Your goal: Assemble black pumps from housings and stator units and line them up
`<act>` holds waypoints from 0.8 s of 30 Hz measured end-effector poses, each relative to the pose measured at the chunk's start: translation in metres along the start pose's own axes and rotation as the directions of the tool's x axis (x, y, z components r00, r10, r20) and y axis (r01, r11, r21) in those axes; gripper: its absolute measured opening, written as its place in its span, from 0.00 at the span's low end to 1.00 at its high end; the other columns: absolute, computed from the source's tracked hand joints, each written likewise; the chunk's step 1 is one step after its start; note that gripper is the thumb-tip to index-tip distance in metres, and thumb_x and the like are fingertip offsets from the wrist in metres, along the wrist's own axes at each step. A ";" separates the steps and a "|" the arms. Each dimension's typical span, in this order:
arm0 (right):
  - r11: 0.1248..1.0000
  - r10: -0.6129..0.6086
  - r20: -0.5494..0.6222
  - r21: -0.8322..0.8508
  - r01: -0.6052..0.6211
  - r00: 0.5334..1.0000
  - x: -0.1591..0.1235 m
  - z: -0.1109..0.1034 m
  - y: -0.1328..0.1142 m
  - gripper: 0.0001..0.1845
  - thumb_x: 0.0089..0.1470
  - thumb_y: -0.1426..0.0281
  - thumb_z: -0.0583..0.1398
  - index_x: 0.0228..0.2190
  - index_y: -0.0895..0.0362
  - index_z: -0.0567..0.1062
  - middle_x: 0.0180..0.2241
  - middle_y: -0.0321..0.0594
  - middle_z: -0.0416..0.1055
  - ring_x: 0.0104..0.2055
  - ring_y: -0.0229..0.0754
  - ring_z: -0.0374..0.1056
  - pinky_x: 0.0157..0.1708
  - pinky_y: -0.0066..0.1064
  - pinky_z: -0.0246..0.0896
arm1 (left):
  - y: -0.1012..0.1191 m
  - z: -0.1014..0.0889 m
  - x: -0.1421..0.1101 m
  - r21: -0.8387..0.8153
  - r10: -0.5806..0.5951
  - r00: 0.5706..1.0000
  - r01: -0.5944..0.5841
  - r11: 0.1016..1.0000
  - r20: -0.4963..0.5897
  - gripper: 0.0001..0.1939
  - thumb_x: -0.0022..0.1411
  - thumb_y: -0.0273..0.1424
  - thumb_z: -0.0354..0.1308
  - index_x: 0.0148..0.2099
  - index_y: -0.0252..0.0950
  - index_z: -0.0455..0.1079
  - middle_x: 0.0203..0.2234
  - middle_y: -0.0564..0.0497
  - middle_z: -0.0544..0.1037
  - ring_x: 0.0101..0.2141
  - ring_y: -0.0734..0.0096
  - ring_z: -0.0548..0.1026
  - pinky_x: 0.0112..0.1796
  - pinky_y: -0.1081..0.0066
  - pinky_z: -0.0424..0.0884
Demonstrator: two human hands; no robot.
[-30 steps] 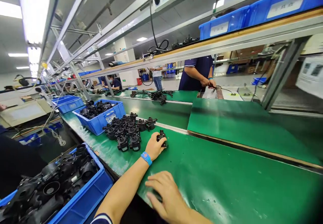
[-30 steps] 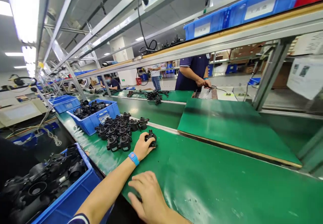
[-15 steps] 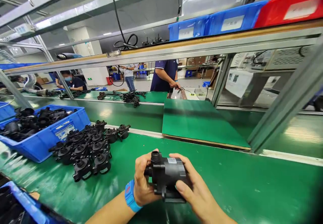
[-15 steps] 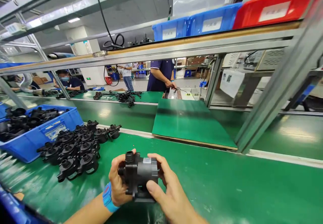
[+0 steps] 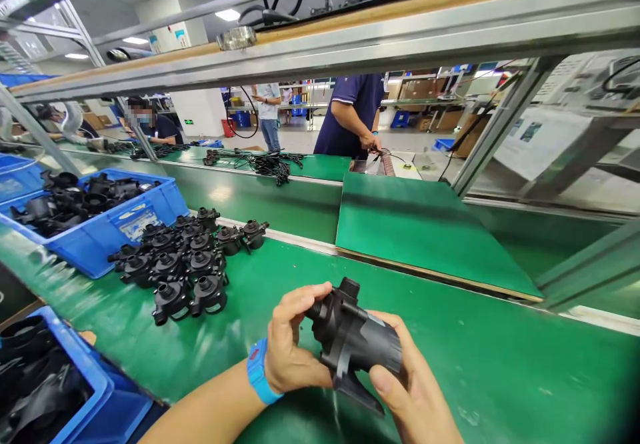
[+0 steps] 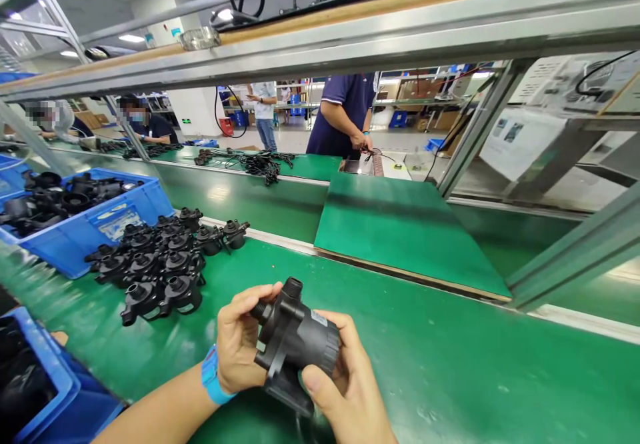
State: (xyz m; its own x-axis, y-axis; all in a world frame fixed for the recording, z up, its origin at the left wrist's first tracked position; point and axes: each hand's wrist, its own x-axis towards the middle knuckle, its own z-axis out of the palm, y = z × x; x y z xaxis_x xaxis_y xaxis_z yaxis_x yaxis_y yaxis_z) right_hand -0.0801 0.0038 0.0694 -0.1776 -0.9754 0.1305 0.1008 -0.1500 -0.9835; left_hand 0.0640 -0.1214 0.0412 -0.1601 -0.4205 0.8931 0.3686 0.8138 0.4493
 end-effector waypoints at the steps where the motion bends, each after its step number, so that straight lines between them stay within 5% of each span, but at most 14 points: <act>1: 1.000 0.016 -0.012 0.022 -0.016 1.000 -0.001 0.002 -0.001 0.33 0.55 0.46 0.64 0.53 0.50 0.64 0.45 0.44 0.74 0.42 0.46 0.72 0.41 0.34 0.70 | 0.000 0.000 0.000 -0.018 -0.024 1.000 0.024 1.000 0.012 0.47 0.50 0.45 0.76 0.66 0.39 0.60 0.57 0.39 0.74 0.56 0.56 0.76 0.57 0.61 0.75; 5: 0.995 0.081 -0.128 0.076 -0.071 0.988 -0.002 0.009 -0.005 0.35 0.50 0.41 0.65 0.48 0.51 0.65 0.43 0.41 0.73 0.38 0.44 0.69 0.39 0.32 0.68 | 0.003 0.000 -0.002 -0.103 -0.049 0.998 0.052 0.993 0.026 0.52 0.45 0.42 0.79 0.67 0.41 0.58 0.64 0.38 0.67 0.59 0.51 0.74 0.59 0.60 0.74; 12: 0.998 -0.008 0.002 0.056 0.008 1.000 0.002 0.005 0.010 0.26 0.57 0.45 0.62 0.44 0.52 0.70 0.38 0.38 0.70 0.38 0.42 0.66 0.39 0.30 0.66 | 0.005 -0.002 0.001 -0.082 -0.121 0.989 0.129 0.988 0.088 0.57 0.39 0.48 0.78 0.68 0.40 0.58 0.65 0.32 0.65 0.59 0.48 0.73 0.60 0.56 0.72; 17: 0.875 0.298 -0.094 0.424 -0.233 0.950 0.001 0.020 0.006 0.36 0.50 0.40 0.66 0.48 0.55 0.75 0.40 0.43 0.76 0.41 0.45 0.71 0.38 0.32 0.67 | 0.001 -0.013 0.006 0.052 -0.109 0.978 0.101 0.994 0.175 0.58 0.45 0.66 0.65 0.70 0.40 0.59 0.64 0.34 0.68 0.66 0.43 0.63 0.69 0.45 0.51; 20: 0.756 0.409 0.050 0.541 -0.369 0.911 0.000 0.027 0.000 0.41 0.46 0.35 0.65 0.42 0.60 0.79 0.31 0.46 0.77 0.32 0.41 0.71 0.30 0.28 0.62 | 0.002 -0.020 0.012 0.059 -0.160 0.957 0.150 0.987 0.242 0.55 0.52 0.73 0.48 0.70 0.41 0.61 0.65 0.40 0.68 0.68 0.42 0.59 0.70 0.44 0.41; 24: 0.687 0.358 0.292 0.561 -0.462 0.887 -0.002 0.024 0.005 0.44 0.50 0.32 0.59 0.33 0.64 0.78 0.23 0.44 0.74 0.21 0.31 0.64 0.27 0.22 0.55 | 0.006 -0.023 0.017 0.056 -0.210 0.933 0.203 0.978 0.290 0.52 0.56 0.73 0.41 0.69 0.44 0.62 0.65 0.44 0.68 0.68 0.42 0.58 0.70 0.45 0.40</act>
State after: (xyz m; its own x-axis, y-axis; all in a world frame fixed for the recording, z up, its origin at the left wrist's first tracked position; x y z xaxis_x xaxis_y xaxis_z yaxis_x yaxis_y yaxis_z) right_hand -0.0556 0.0009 0.0671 0.1642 -0.9659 -0.2000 0.7001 0.2569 -0.6662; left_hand 0.0849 -0.1333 0.0587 -0.4929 -0.4472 0.7463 0.2762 0.7330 0.6217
